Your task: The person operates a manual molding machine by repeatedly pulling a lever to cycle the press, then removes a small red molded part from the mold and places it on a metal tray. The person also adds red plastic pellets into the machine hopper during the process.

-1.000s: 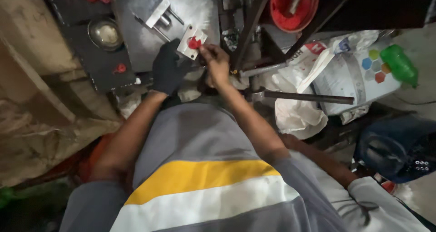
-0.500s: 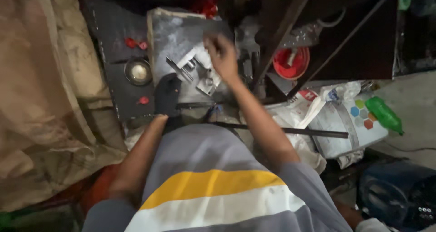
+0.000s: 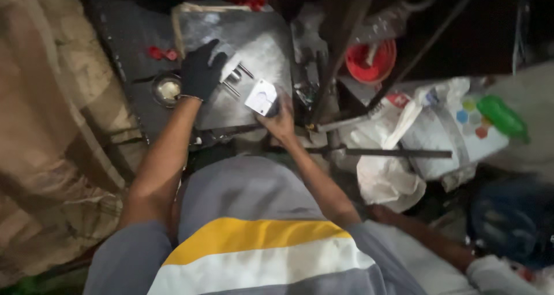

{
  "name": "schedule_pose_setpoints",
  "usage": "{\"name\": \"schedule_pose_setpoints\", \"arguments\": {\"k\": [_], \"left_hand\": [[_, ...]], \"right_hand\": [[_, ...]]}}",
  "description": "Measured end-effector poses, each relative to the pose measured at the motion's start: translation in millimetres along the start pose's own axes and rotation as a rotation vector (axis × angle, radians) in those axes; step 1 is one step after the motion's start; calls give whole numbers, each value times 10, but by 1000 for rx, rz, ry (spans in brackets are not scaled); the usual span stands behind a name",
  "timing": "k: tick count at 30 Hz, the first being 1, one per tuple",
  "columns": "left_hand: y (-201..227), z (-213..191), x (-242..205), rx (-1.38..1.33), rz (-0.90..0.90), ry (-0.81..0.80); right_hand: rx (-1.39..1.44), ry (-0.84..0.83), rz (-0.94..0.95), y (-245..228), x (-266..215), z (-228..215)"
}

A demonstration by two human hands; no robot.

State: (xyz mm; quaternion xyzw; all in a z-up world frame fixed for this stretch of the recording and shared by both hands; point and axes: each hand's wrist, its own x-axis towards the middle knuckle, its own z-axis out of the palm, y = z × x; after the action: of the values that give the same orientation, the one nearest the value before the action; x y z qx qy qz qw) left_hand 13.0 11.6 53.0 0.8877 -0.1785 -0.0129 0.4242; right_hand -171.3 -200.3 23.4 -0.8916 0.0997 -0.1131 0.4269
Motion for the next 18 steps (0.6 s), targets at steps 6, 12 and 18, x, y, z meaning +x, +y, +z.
{"name": "schedule_pose_setpoints", "arguments": {"k": [6, 12, 18], "left_hand": [[-43, 17, -49, -93, -67, -24], [-210, 121, -6, -13, 23, 3], [-236, 250, 103, 110, 0, -105]], "right_hand": [[-47, 2, 35, -169, 187, 148], [-26, -59, 0, -123, 397, 371], [131, -39, -1, -350, 720, 564]]}}
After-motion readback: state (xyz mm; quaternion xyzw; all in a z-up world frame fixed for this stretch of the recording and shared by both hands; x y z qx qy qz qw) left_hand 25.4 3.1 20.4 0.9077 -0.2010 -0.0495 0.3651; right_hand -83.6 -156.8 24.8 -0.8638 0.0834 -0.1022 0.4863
